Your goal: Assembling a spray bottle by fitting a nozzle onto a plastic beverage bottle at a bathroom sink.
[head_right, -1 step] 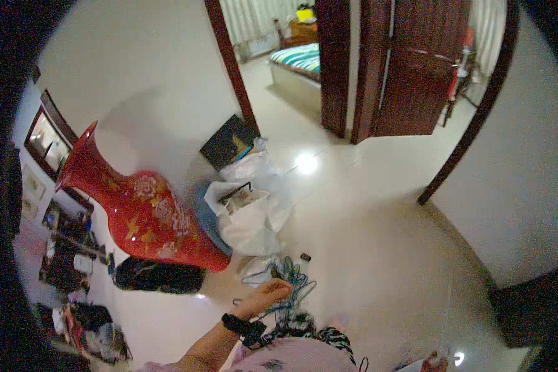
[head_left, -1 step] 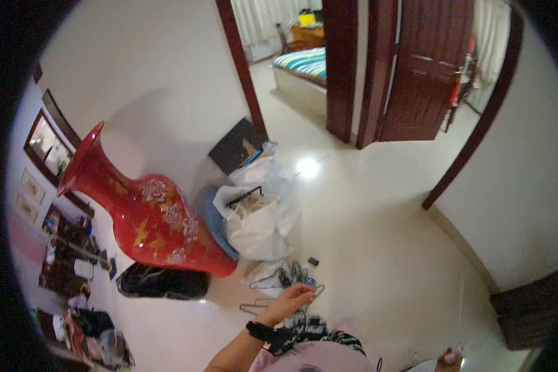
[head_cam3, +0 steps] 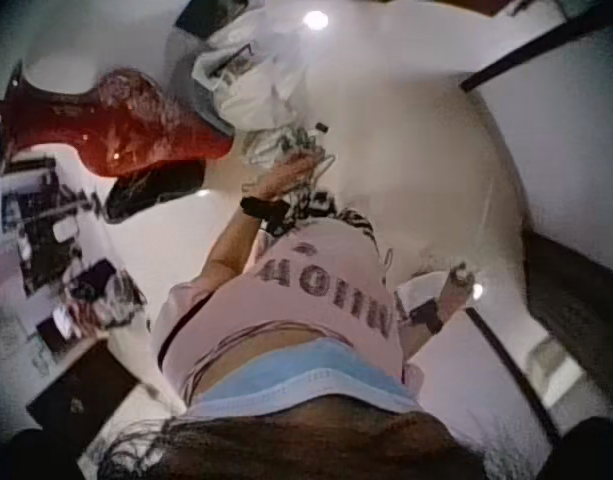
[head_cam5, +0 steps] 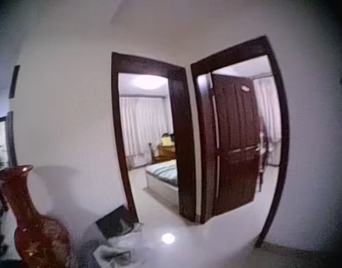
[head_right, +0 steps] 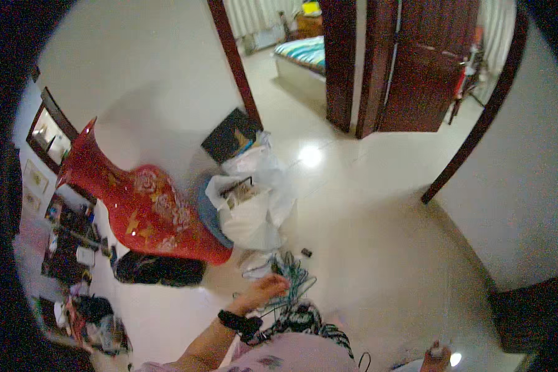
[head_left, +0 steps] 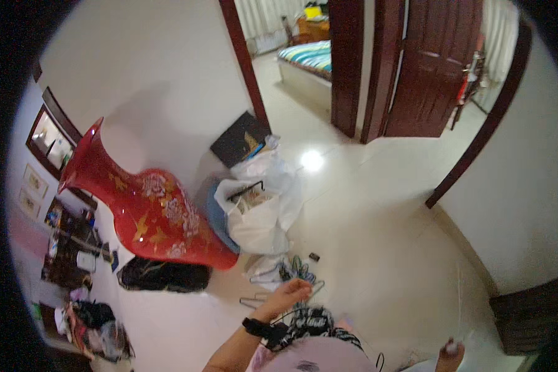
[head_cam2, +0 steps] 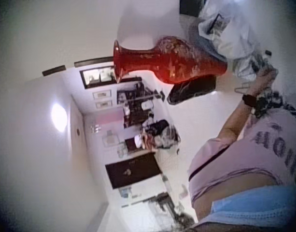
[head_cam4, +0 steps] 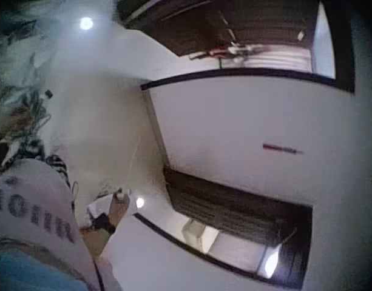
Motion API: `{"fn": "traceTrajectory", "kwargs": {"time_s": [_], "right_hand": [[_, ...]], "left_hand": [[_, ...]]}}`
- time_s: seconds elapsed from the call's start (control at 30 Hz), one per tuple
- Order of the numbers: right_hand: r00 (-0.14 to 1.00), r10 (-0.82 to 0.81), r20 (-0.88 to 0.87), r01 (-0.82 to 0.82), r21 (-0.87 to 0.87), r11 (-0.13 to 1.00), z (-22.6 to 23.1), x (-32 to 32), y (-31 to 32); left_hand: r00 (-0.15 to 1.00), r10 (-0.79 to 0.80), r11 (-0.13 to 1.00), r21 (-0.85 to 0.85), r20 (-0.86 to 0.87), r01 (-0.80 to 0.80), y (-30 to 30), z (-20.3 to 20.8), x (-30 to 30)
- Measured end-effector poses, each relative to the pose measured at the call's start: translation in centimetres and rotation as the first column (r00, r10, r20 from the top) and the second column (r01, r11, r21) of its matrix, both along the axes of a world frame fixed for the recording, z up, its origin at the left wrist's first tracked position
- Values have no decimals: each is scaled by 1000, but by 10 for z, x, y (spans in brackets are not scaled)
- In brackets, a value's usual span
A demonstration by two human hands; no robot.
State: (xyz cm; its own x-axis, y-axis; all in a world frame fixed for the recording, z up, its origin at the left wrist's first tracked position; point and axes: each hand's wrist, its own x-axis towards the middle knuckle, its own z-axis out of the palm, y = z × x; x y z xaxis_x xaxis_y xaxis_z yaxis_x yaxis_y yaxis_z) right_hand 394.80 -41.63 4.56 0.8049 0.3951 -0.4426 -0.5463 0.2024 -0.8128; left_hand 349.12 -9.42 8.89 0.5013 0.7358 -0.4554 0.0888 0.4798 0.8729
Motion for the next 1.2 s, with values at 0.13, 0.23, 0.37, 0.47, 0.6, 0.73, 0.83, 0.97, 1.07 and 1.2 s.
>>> {"fn": "traceTrajectory", "kwargs": {"time_s": [0.13, 0.23, 0.37, 0.47, 0.6, 0.73, 0.83, 0.97, 1.07, 1.2], "right_hand": [[964, 249, 88, -253, 36, 967, 55, 52, 193], [893, 398, 210, -394, -59, 917, 67, 69, 306], [863, 484, 148, -494, 44, 868, -3, 111, 413], [796, 602, 61, -602, -23, 798, -1, 128, 486], [764, 645, -8, -643, -91, 760, -13, 173, 568], [735, 676, -52, -676, -128, 725, 13, 184, 691], [615, 789, -9, -786, -94, 611, -20, 208, 791], [237, 970, 49, -956, -164, 242, 36, 128, 935], [-240, 971, -8, -947, -216, -236, 33, 70, 1017], [-737, 602, 307, -674, -267, -689, 22, -24, 1072]], "left_hand": [[957, 285, 959, 16, -62, -285, 52, 9, 6], [822, 563, 822, -49, -85, -568, 106, -18, 7], [648, 747, 655, -7, -148, -756, 196, -55, 12], [569, 774, 589, -15, -279, -808, 263, -91, 15], [548, 747, 574, -50, -377, -817, 334, -110, 33], [464, 773, 502, -29, -433, -864, 369, -137, 42], [419, 786, 476, 12, -454, -879, 368, -157, 56], [378, 757, 383, -107, -533, -918, 382, -131, 107], [516, 755, 506, -141, -405, -851, 418, -75, 148], [758, 640, 736, -182, -128, -652, 485, 0, 189]]}}
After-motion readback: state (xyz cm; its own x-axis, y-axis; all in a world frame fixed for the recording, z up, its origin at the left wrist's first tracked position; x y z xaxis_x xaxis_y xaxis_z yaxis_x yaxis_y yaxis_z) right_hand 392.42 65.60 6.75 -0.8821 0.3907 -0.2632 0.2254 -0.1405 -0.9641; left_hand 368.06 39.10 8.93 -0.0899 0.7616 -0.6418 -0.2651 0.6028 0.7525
